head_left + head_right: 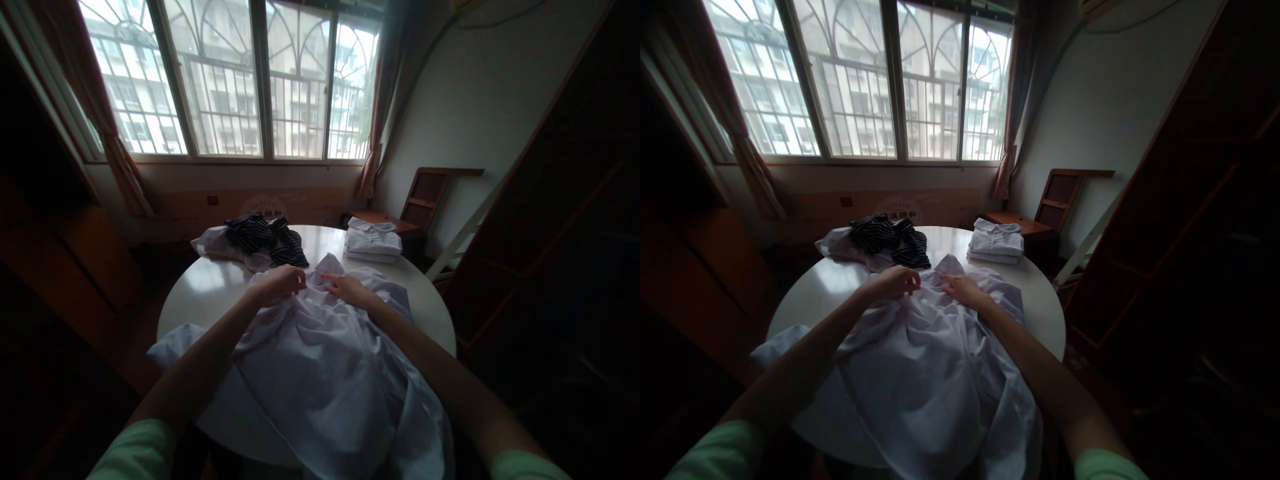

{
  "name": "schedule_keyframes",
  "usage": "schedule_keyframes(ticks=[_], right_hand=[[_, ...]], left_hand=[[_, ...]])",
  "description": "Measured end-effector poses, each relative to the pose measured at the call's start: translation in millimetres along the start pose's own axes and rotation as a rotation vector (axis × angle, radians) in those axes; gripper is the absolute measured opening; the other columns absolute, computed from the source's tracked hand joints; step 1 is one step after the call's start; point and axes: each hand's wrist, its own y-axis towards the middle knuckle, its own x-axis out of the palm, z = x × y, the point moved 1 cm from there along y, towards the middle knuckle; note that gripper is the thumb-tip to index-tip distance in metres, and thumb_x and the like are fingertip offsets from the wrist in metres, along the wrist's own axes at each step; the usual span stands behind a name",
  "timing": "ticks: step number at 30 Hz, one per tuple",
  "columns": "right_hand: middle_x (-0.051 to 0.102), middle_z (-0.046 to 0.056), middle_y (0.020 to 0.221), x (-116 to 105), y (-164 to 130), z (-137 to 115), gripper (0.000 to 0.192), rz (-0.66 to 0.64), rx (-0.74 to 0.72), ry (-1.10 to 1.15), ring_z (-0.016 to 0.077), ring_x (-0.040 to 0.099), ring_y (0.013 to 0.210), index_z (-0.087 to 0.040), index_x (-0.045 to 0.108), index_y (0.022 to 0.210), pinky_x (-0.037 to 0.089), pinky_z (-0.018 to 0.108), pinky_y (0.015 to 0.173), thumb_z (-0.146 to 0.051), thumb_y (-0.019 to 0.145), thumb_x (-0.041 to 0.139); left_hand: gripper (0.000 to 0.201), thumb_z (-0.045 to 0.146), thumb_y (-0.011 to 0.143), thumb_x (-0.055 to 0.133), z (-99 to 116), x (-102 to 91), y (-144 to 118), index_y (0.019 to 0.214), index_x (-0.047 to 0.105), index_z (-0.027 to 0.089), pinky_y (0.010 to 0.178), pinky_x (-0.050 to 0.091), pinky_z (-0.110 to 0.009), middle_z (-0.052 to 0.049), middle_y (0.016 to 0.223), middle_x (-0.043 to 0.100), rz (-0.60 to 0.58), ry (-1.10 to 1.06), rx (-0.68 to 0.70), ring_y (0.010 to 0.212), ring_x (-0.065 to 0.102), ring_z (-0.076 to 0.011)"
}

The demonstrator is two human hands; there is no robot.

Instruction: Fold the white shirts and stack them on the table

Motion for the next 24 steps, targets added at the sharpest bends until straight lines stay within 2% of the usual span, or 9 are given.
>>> schedule_keyframes(ticks=[2, 5, 9, 12, 15, 19, 24], right_hand=[[0.066, 0.009, 0.101, 2.7, 1.0, -1.4, 0.033, -0.007, 0.047, -0.045, 0.0232, 0.061, 0.091, -0.023, 0.058, 0.113, 0.042, 0.027, 0.072, -0.034, 0.083, 0.048], [0.066, 0.010, 0.099, 3.1, 2.2, -3.6, 0.030, 0.000, 0.108, -0.113, 0.0223, 0.061, 0.089, -0.022, 0.060, 0.106, 0.042, 0.027, 0.070, -0.037, 0.086, 0.044], [0.067, 0.013, 0.097, -2.3, 3.2, -0.7, 0.036, 0.033, 0.235, -0.165, 0.0224, 0.062, 0.087, -0.018, 0.065, 0.097, 0.043, 0.028, 0.069, -0.038, 0.088, 0.036], [0.066, 0.017, 0.097, -8.9, 3.2, 4.9, 0.033, 0.009, 0.343, -0.184, 0.0254, 0.062, 0.089, -0.015, 0.068, 0.093, 0.044, 0.030, 0.069, -0.036, 0.083, 0.045], [0.066, 0.019, 0.098, -14.9, 2.0, 8.0, 0.029, -0.010, 0.391, -0.216, 0.0286, 0.061, 0.091, -0.013, 0.068, 0.093, 0.044, 0.032, 0.069, -0.030, 0.077, 0.053], [0.066, 0.017, 0.098, -15.8, 0.1, 7.3, 0.027, 0.024, 0.331, -0.251, 0.0271, 0.061, 0.090, -0.013, 0.068, 0.094, 0.044, 0.031, 0.070, -0.025, 0.076, 0.052], [0.066, 0.016, 0.096, -10.4, 0.2, 8.9, 0.029, 0.054, 0.317, -0.190, 0.0261, 0.061, 0.090, -0.015, 0.068, 0.092, 0.043, 0.030, 0.071, -0.033, 0.078, 0.050]], left_hand=[[0.020, 0.036, 0.070, 0.061, -13.0, -1.6, 2.0, 0.080, 0.066, 0.019, 0.059, 0.041, -0.023, -0.006, 0.079, 0.068, 0.078, 0.196, -0.125, 0.070, 0.061, -0.0179], [0.030, 0.042, 0.060, 0.069, -21.9, -0.1, 0.8, 0.080, 0.067, 0.020, 0.063, 0.042, -0.024, -0.008, 0.089, 0.067, 0.023, 0.353, -0.227, 0.081, 0.061, -0.0217], [0.027, 0.042, 0.068, 0.062, -21.8, 1.9, -0.2, 0.077, 0.067, 0.018, 0.065, 0.043, -0.026, -0.011, 0.089, 0.067, 0.002, 0.416, -0.298, 0.081, 0.062, -0.0225], [0.022, 0.034, 0.069, 0.061, -22.1, 4.4, 1.9, 0.077, 0.068, 0.015, 0.066, 0.044, -0.028, -0.013, 0.087, 0.067, 0.013, 0.434, -0.328, 0.082, 0.062, -0.0247], [0.021, 0.028, 0.068, 0.060, -23.7, 9.3, 4.6, 0.081, 0.068, 0.013, 0.069, 0.044, -0.031, -0.015, 0.087, 0.066, 0.028, 0.451, -0.269, 0.085, 0.061, -0.0267], [0.028, 0.026, 0.070, 0.056, -27.2, 15.6, 7.2, 0.094, 0.066, 0.016, 0.077, 0.042, -0.031, -0.014, 0.100, 0.064, 0.119, 0.463, -0.087, 0.093, 0.058, -0.0258], [0.034, 0.032, 0.066, 0.056, -33.1, 18.1, 6.3, 0.097, 0.064, 0.021, 0.069, 0.043, -0.025, -0.007, 0.095, 0.065, -0.008, 0.349, -0.056, 0.083, 0.060, -0.0208]])
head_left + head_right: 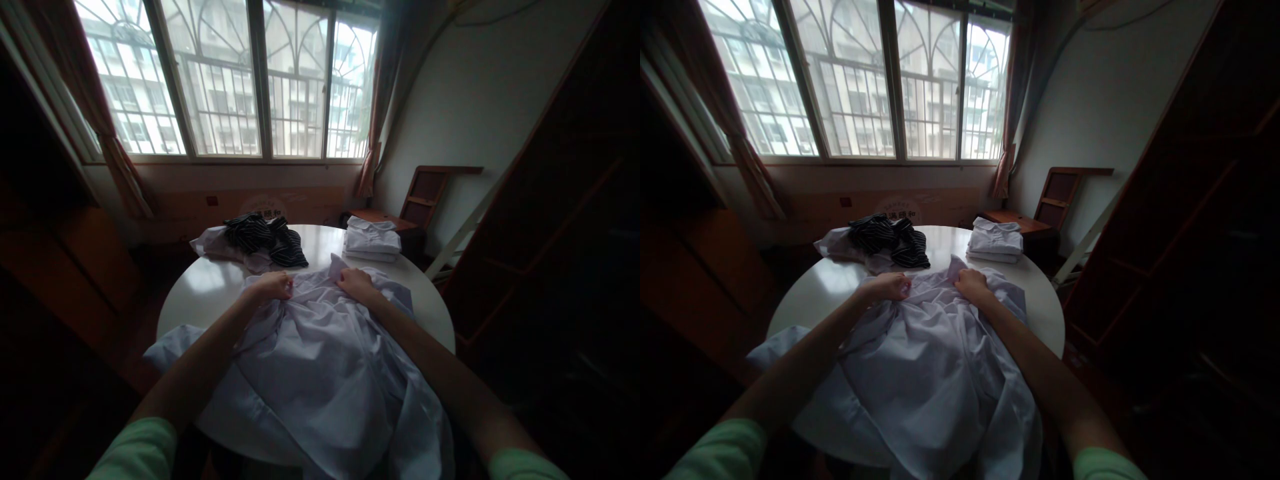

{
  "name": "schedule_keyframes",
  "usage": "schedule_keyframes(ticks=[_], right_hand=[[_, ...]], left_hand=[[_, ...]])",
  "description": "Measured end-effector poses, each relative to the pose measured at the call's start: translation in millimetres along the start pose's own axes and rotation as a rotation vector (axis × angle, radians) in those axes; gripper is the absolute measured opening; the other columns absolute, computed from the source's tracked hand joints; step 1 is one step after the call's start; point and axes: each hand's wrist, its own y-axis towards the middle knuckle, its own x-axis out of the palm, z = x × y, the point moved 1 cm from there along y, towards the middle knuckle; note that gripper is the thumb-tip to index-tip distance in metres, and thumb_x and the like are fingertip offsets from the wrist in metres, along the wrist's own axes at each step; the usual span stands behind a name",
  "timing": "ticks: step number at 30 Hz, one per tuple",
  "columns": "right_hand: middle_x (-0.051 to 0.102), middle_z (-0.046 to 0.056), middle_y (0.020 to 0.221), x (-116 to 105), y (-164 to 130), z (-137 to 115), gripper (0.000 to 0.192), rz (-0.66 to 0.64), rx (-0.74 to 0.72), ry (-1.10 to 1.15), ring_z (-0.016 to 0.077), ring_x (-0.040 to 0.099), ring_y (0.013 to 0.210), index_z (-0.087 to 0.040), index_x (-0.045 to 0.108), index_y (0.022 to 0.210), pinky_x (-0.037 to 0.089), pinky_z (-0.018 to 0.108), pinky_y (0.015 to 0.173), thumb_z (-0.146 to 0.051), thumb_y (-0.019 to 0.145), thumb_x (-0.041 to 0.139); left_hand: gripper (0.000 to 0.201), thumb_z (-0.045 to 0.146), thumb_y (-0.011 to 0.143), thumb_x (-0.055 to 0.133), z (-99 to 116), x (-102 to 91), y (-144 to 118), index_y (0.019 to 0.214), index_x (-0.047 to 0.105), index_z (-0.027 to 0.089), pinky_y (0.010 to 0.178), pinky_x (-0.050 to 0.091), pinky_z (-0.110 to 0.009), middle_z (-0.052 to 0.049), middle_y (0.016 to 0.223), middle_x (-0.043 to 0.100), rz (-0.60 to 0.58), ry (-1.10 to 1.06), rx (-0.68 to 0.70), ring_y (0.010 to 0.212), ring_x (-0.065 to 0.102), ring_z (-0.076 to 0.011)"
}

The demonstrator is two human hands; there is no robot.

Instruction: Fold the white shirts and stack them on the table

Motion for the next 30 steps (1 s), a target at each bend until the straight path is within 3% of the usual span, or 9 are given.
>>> schedule_keyframes(ticks=[11, 15, 19, 22, 24, 27, 30], right_hand=[[0.067, 0.010, 0.094, -2.9, 2.5, 1.6, 0.032, 0.036, 0.113, 0.048, 0.0220, 0.062, 0.087, -0.018, 0.067, 0.091, 0.042, 0.026, 0.066, -0.038, 0.081, 0.044], [0.068, 0.010, 0.090, -4.9, 6.4, 2.5, 0.029, 0.134, 0.167, 0.076, 0.0212, 0.062, 0.084, -0.019, 0.067, 0.089, 0.041, 0.026, 0.065, -0.036, 0.080, 0.045], [0.068, 0.008, 0.079, -18.9, 7.8, 5.4, 0.026, 0.244, 0.194, 0.215, 0.0189, 0.062, 0.075, -0.018, 0.067, 0.076, 0.038, 0.023, 0.058, -0.035, 0.078, 0.047], [0.060, 0.002, 0.054, -35.1, 6.5, 9.5, 0.028, 0.209, 0.122, 0.470, 0.0131, 0.057, 0.055, -0.016, 0.059, 0.060, 0.035, 0.021, 0.051, -0.034, 0.078, 0.047], [0.047, -0.002, 0.040, -45.2, 4.3, 12.5, 0.030, 0.129, 0.058, 0.701, 0.0094, 0.047, 0.041, -0.017, 0.051, 0.053, 0.032, 0.020, 0.044, -0.034, 0.077, 0.047], [0.043, -0.005, 0.037, -55.9, 0.4, 15.4, 0.029, 0.025, -0.073, 1.061, 0.0073, 0.040, 0.034, -0.018, 0.047, 0.054, 0.030, 0.020, 0.040, -0.038, 0.074, 0.050], [0.059, -0.001, 0.054, -59.6, -0.9, 16.5, 0.027, 0.038, -0.225, 1.359, 0.0097, 0.054, 0.049, -0.017, 0.052, 0.067, 0.040, 0.020, 0.050, -0.043, 0.070, 0.055]], left_hand=[[0.024, 0.024, 0.074, 0.047, 6.5, -2.9, 4.7, 0.083, 0.066, 0.015, 0.069, 0.044, -0.028, -0.013, 0.090, 0.067, 0.025, 0.100, -0.088, 0.082, 0.062, -0.0227], [0.023, 0.027, 0.078, 0.044, -2.8, -16.3, 4.4, 0.085, 0.064, 0.016, 0.065, 0.043, -0.026, -0.010, 0.087, 0.066, 0.183, -0.029, -0.222, 0.080, 0.061, -0.0204], [0.019, 0.023, 0.080, 0.043, -12.0, -33.1, 3.3, 0.080, 0.060, 0.013, 0.057, 0.040, -0.022, -0.005, 0.070, 0.061, 0.367, -0.383, -0.330, 0.064, 0.057, -0.0143], [0.018, 0.021, 0.081, 0.044, -12.0, -43.4, 9.6, 0.074, 0.056, 0.011, 0.049, 0.040, -0.020, 0.002, 0.051, 0.050, 0.292, -0.927, -0.333, 0.045, 0.048, -0.0087], [0.016, 0.018, 0.081, 0.044, -7.1, -51.5, 17.4, 0.073, 0.055, 0.010, 0.051, 0.043, -0.021, 0.003, 0.048, 0.048, 0.211, -1.312, -0.280, 0.042, 0.047, -0.0074], [0.019, 0.015, 0.082, 0.039, 3.5, -65.7, 29.8, 0.080, 0.057, 0.009, 0.068, 0.049, -0.024, -0.004, 0.064, 0.061, 0.180, -1.600, -0.162, 0.060, 0.059, -0.0098], [0.032, 0.021, 0.088, 0.029, 12.6, -72.2, 39.5, 0.106, 0.054, 0.014, 0.085, 0.045, -0.029, -0.009, 0.103, 0.063, 0.189, -1.667, 0.045, 0.094, 0.060, -0.0132]])
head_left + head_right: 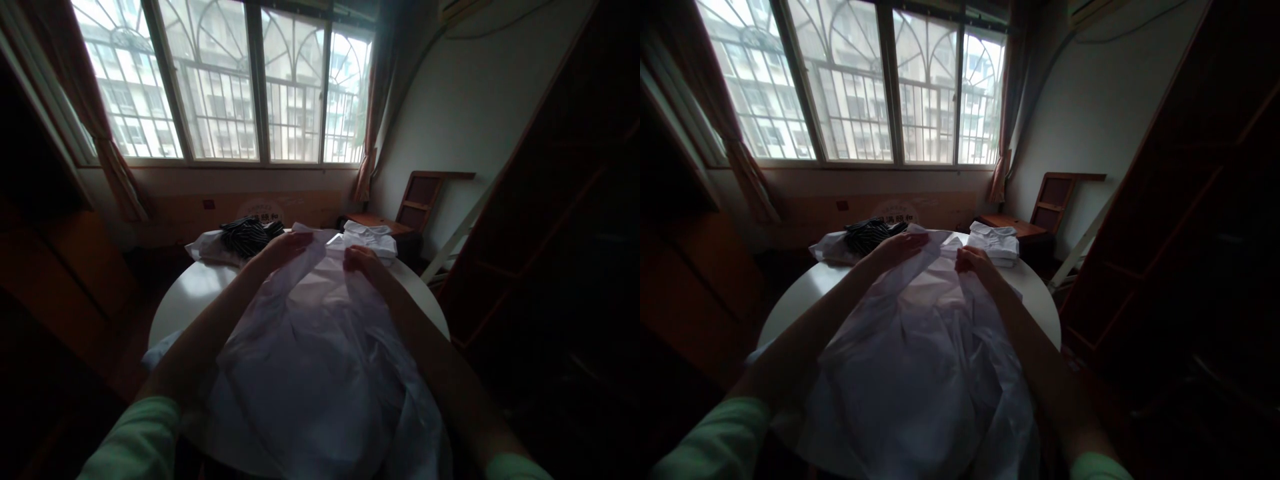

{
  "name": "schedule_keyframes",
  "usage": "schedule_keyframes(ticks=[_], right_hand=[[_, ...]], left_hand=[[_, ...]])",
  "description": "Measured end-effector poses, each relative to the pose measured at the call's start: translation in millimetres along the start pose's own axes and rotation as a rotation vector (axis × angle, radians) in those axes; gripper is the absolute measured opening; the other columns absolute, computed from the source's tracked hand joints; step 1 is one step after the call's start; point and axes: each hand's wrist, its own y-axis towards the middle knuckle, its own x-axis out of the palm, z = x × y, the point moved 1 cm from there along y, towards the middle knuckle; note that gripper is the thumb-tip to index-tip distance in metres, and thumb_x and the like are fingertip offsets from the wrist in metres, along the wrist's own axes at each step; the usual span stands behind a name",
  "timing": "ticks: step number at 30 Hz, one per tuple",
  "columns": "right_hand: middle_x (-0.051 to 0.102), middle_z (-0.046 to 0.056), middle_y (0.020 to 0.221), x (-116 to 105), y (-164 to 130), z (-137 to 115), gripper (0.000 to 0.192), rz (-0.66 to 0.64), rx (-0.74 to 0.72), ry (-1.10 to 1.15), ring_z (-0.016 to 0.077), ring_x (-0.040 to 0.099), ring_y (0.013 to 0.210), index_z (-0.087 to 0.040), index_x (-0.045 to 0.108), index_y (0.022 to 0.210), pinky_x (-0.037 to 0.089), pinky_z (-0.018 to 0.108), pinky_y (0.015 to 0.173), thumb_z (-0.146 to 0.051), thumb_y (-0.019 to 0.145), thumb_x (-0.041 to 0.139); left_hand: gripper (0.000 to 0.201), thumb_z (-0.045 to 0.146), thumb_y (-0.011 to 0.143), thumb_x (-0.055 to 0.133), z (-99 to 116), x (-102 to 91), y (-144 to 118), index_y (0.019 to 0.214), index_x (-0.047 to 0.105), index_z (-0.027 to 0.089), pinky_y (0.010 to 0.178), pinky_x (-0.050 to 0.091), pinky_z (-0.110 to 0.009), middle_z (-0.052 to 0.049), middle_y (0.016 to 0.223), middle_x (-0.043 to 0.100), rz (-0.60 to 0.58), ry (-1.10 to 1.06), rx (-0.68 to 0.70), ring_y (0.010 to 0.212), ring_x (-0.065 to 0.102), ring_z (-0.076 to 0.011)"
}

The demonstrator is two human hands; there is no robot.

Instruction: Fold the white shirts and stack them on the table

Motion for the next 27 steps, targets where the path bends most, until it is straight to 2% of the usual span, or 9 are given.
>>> schedule_keyframes(ticks=[2, 4, 8, 12, 16, 18, 21, 23, 27], right_hand=[[0.067, 0.004, 0.077, 0.5, 1.1, 3.3, 0.028, -0.052, -0.060, 0.072, 0.0125, 0.062, 0.070, -0.016, 0.056, 0.085, 0.045, 0.023, 0.064, -0.042, 0.072, 0.055], [0.067, 0.006, 0.092, 2.2, 3.2, 11.5, 0.038, -0.121, -0.072, 0.001, 0.0141, 0.062, 0.083, -0.017, 0.052, 0.106, 0.046, 0.025, 0.072, -0.036, 0.073, 0.057], [0.067, 0.002, 0.079, 6.2, 7.5, 35.6, 0.057, -0.054, -0.054, -0.444, 0.0134, 0.061, 0.071, -0.016, 0.037, 0.128, 0.045, 0.024, 0.067, -0.022, 0.075, 0.057], [0.067, 0.005, 0.081, 10.8, 8.1, 55.8, 0.044, 0.002, -0.002, -0.800, 0.0129, 0.060, 0.068, -0.011, 0.045, 0.123, 0.043, 0.021, 0.064, -0.018, 0.080, 0.052], [0.067, 0.008, 0.089, 16.3, 7.2, 64.7, 0.025, -0.102, 0.018, -1.013, 0.0150, 0.060, 0.076, -0.013, 0.061, 0.100, 0.041, 0.021, 0.065, -0.027, 0.080, 0.055], [0.067, 0.007, 0.089, 20.5, 7.2, 64.8, 0.027, -0.133, 0.033, -1.097, 0.0161, 0.061, 0.078, -0.015, 0.064, 0.094, 0.041, 0.022, 0.066, -0.036, 0.083, 0.050], [0.067, 0.010, 0.089, 30.9, 6.4, 63.1, 0.044, -0.147, 0.123, -1.206, 0.0194, 0.061, 0.081, -0.016, 0.066, 0.090, 0.041, 0.025, 0.067, -0.051, 0.085, 0.040], [0.067, 0.013, 0.091, 39.8, 4.5, 62.6, 0.053, -0.133, 0.174, -1.275, 0.0227, 0.061, 0.084, -0.015, 0.066, 0.092, 0.042, 0.027, 0.068, -0.059, 0.081, 0.039], [0.066, 0.017, 0.098, 52.7, 0.2, 64.2, 0.046, -0.085, 0.209, -1.322, 0.0251, 0.061, 0.090, -0.014, 0.065, 0.097, 0.043, 0.028, 0.069, -0.052, 0.077, 0.049]], left_hand=[[0.037, 0.028, 0.089, 0.031, -8.3, 2.4, 4.6, 0.123, 0.043, 0.021, 0.089, 0.043, -0.033, -0.008, 0.121, 0.055, -0.056, 0.071, 0.047, 0.107, 0.054, -0.0152], [0.043, 0.031, 0.085, 0.041, -27.1, 1.1, 8.6, 0.127, 0.039, 0.022, 0.089, 0.042, -0.035, -0.009, 0.126, 0.051, -0.052, 0.294, 0.043, 0.109, 0.053, -0.0176], [0.041, 0.029, 0.075, 0.055, -80.7, -2.3, 10.4, 0.114, 0.052, 0.015, 0.084, 0.045, -0.031, -0.011, 0.116, 0.057, -0.047, 0.825, 0.057, 0.099, 0.057, -0.0194], [0.038, 0.024, 0.073, 0.056, -116.9, 3.6, 0.4, 0.110, 0.055, 0.013, 0.081, 0.046, -0.029, -0.010, 0.105, 0.062, -0.052, 1.163, 0.135, 0.090, 0.058, -0.0186], [0.039, 0.014, 0.071, 0.051, -117.4, 13.1, -10.5, 0.110, 0.056, 0.014, 0.083, 0.044, -0.030, -0.010, 0.103, 0.061, -0.042, 1.349, 0.259, 0.091, 0.057, -0.0187], [0.035, 0.012, 0.071, 0.049, -110.9, 16.5, -13.3, 0.104, 0.060, 0.015, 0.080, 0.044, -0.027, -0.009, 0.099, 0.062, -0.071, 1.366, 0.261, 0.087, 0.057, -0.0173], [0.023, 0.018, 0.074, 0.047, -101.9, 20.9, -14.5, 0.087, 0.065, 0.014, 0.070, 0.044, -0.025, -0.007, 0.084, 0.065, -0.121, 1.392, 0.169, 0.073, 0.058, -0.0158], [0.026, 0.026, 0.079, 0.042, -99.2, 24.3, -14.8, 0.081, 0.066, 0.014, 0.063, 0.042, -0.024, -0.006, 0.073, 0.064, -0.150, 1.384, 0.061, 0.065, 0.057, -0.0149], [0.034, 0.037, 0.084, 0.039, -100.7, 31.0, -18.6, 0.090, 0.064, 0.016, 0.063, 0.041, -0.024, -0.007, 0.078, 0.066, -0.097, 1.425, 0.057, 0.070, 0.059, -0.0170]])
